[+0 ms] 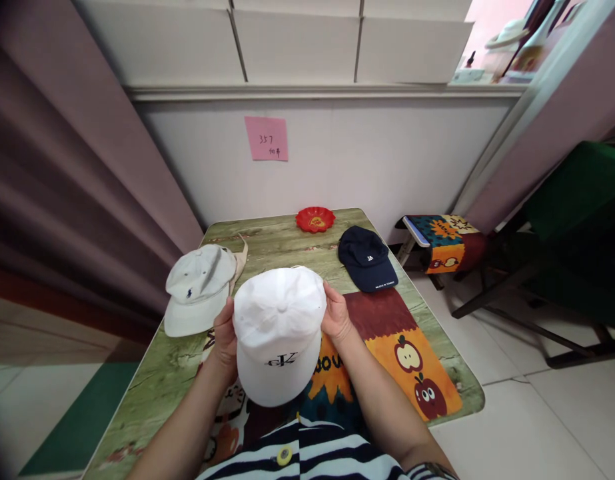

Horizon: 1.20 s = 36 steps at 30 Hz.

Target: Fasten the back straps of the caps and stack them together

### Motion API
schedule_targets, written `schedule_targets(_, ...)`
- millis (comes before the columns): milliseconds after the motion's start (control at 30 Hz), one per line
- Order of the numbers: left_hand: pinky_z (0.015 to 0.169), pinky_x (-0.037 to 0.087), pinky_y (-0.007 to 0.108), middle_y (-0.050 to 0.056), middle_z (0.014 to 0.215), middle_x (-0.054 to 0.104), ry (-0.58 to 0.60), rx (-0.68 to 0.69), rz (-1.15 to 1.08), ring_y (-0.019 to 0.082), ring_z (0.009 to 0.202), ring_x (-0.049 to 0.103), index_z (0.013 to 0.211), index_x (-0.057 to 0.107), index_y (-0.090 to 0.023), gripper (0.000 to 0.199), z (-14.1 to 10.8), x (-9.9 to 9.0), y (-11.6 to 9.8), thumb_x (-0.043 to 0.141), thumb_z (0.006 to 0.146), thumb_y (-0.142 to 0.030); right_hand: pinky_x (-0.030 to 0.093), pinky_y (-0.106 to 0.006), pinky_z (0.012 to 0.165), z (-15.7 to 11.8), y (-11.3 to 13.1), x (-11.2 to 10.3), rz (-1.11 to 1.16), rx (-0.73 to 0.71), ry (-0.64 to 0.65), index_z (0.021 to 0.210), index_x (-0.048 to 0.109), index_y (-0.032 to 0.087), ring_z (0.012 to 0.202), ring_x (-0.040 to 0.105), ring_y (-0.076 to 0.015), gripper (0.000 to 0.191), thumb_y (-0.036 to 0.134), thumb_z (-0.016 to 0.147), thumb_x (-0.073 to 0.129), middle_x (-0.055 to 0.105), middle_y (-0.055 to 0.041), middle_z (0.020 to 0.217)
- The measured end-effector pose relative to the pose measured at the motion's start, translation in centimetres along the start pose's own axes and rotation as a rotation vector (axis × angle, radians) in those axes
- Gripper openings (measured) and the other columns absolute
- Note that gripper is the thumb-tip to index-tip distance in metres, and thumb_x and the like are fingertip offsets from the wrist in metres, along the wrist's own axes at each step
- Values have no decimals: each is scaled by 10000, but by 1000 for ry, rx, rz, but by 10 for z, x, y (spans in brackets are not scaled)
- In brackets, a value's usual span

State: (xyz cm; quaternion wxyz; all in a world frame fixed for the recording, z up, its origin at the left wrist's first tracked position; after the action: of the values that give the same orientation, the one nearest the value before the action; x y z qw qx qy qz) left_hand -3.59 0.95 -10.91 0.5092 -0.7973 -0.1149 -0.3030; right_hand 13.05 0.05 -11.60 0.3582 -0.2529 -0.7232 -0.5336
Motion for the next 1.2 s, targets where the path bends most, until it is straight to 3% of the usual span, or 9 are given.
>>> schedule_targets(200, 930, 535, 472, 134, 963, 758, 56, 113, 180, 365, 1103, 651, 939, 717, -173, 431, 29, 30, -76, 773, 687, -518, 442, -479, 1040, 15, 72, 20, -123, -171, -63, 1095, 663, 197, 1184, 605, -299, 373, 463, 839, 606, 735, -85, 1089)
schedule_targets(300, 783, 564, 391, 109, 863, 744, 87, 229, 312, 290, 872, 698, 882, 716, -160, 384, 30, 53, -114, 825, 649, -446, 483, -445, 953, 10, 117, 29, -324, -375, -87, 995, 672, 222, 1016, 649, -277, 285, 370, 753, 695, 734, -44, 952)
schedule_targets(367, 692, 546, 328, 79, 788, 720, 106, 284, 448, 217, 720, 668, 832, 713, -154, 350, 26, 65, -127, 848, 623, -401, 505, -407, 860, 5, 130, 32, -488, -422, -70, 913, 664, 224, 866, 647, -245, 269, 355, 692, 744, 713, -20, 855)
schedule_targets(533, 595, 466, 257, 27, 692, 651, 149, 282, 778, 157, 626, 575, 721, 681, -172, 285, 17, 66, -107, 812, 655, -417, 462, -288, 714, -4, 111, 24, -850, -365, 31, 867, 672, 191, 738, 590, -177, 216, 335, 714, 726, 678, -7, 804)
schedule_targets(733, 582, 413, 237, 11, 665, 614, 171, 219, 958, 150, 614, 538, 692, 682, -176, 268, 12, 50, -67, 726, 730, -438, 432, -285, 763, -22, 86, 29, -1153, -329, 73, 906, 718, 182, 825, 598, -187, 227, 355, 844, 584, 699, -23, 875)
schedule_targets(833, 589, 417, 239, 9, 678, 617, 166, 251, 985, 156, 629, 543, 717, 689, -176, 263, 7, 53, -65, 698, 757, -435, 409, -288, 723, -30, 87, 48, -1336, -349, 40, 934, 744, 207, 774, 597, -191, 303, 463, 869, 595, 711, -34, 862)
schedule_targets(933, 588, 423, 241, 12, 692, 622, 165, 294, 1032, 165, 651, 554, 725, 690, -175, 249, 4, 59, -66, 678, 774, -419, 390, -322, 751, -32, 88, 65, -1546, -438, -30, 864, 768, 241, 689, 568, -204, 300, 524, 781, 713, 674, -31, 682)
schedule_targets(1067, 641, 454, 266, 23, 737, 660, 143, 368, 1140, 192, 704, 593, 765, 715, -194, 198, 0, 63, -69, 655, 798, -380, 376, -357, 777, -30, 77, 74, -1689, -487, -97, 806, 770, 262, 635, 546, -222, 204, 447, 724, 788, 581, -22, 517)
schedule_targets(1200, 849, 480, 336, 58, 979, 712, -27, 591, 1171, 269, 966, 626, 920, 741, -247, 214, -15, 62, -89, 742, 728, -341, 370, -321, 695, -33, 76, 71, -1642, -448, -162, 768, 741, 268, 635, 559, -203, 96, 330, 809, 681, 654, -31, 624)
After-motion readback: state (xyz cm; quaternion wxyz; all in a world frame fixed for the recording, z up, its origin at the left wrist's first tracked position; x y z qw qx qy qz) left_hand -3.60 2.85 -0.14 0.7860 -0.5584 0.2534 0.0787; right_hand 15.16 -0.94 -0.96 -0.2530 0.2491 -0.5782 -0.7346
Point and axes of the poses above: each hand's wrist, its own z-axis towards the middle knuckle, its own x-axis out of the palm, y = z × x, the point moved 10 cm from there along z, towards the middle knuckle
